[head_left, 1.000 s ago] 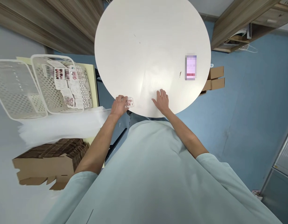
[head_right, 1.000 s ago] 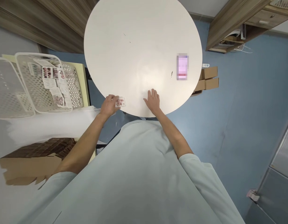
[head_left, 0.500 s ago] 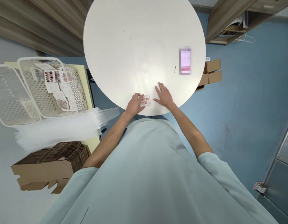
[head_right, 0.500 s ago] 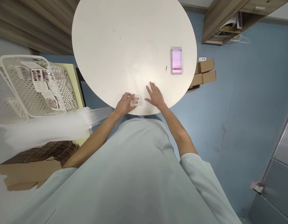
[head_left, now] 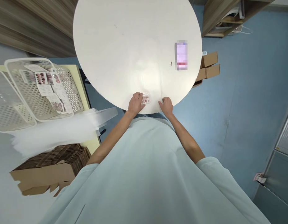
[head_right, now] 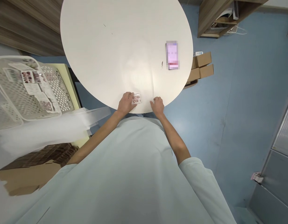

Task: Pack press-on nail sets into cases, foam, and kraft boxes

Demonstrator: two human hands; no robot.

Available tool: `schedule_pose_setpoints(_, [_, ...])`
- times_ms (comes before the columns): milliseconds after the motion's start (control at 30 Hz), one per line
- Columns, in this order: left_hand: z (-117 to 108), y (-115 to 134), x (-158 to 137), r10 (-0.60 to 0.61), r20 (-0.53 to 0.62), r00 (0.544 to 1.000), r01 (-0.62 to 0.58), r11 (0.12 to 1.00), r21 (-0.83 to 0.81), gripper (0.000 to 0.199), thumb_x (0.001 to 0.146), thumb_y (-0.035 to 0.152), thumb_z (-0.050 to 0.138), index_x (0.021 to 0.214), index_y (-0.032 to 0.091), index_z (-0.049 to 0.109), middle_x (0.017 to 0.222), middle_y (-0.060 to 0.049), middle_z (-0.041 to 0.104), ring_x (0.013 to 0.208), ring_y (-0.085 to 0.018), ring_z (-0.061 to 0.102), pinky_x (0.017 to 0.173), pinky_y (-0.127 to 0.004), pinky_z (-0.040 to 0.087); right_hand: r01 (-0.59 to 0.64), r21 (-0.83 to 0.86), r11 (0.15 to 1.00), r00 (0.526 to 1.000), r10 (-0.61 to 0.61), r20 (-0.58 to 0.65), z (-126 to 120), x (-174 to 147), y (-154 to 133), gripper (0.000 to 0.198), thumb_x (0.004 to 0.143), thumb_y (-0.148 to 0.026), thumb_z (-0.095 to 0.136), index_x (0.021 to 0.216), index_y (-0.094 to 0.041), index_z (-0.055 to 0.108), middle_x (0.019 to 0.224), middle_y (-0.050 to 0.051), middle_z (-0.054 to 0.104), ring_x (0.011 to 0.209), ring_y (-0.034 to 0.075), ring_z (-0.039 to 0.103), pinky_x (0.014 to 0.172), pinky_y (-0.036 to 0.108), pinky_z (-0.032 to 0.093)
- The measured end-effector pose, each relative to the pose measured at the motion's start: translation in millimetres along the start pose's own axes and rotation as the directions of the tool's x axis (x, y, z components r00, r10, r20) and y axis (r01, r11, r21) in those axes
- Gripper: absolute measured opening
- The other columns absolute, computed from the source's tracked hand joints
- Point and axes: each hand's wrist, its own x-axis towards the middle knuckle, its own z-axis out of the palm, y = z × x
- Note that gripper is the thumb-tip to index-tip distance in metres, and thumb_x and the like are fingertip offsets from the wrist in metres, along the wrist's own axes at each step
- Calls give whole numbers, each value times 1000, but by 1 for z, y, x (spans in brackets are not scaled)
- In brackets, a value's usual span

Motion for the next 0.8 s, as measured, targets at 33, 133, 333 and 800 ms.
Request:
schedule_pose_setpoints(33, [0,0,0,-5,5,1000,5,1000,0,79,90,22,76,163,13,47,159,-26,53,151,-45,50,119,-59,55,-30,36,999,1000,30,6,1,-1,-1,12,104,-33,66,108,-22,64,123,14,70,115,30,66,93,41,56])
schedule_pose_setpoints(133, [-1,-1,1,-18,24,1000,18,1000,-1,80,88,22,76,163,15,48,160,-25,52,151,-45,50,118,-58,57,-171,200,965,985,169,28,1,-1,-4,14,99,-33,70,105,-24,62,113,8,73,104,26,68,90,37,54])
schedule_pose_setpoints(333, [-3,0,4,-12,23,1000,12,1000,-10,81,88,25,80,162,14,49,159,-25,54,150,-46,51,119,-59,55,-146,315,938,989,140,43,-14,-15,-17,15,98,-37,69,102,-24,63,103,3,75,95,22,70,87,33,52])
schedule_pose_setpoints(800, [-12,3,-21,-417,-28,909,359,814,-456,44,111,50,54,136,18,72,139,-16,77,115,-29,78,106,-42,61,478,-167,862,854,-412,316,25,-25,-94,26,117,-25,46,119,-19,72,125,15,74,118,31,65,89,38,55])
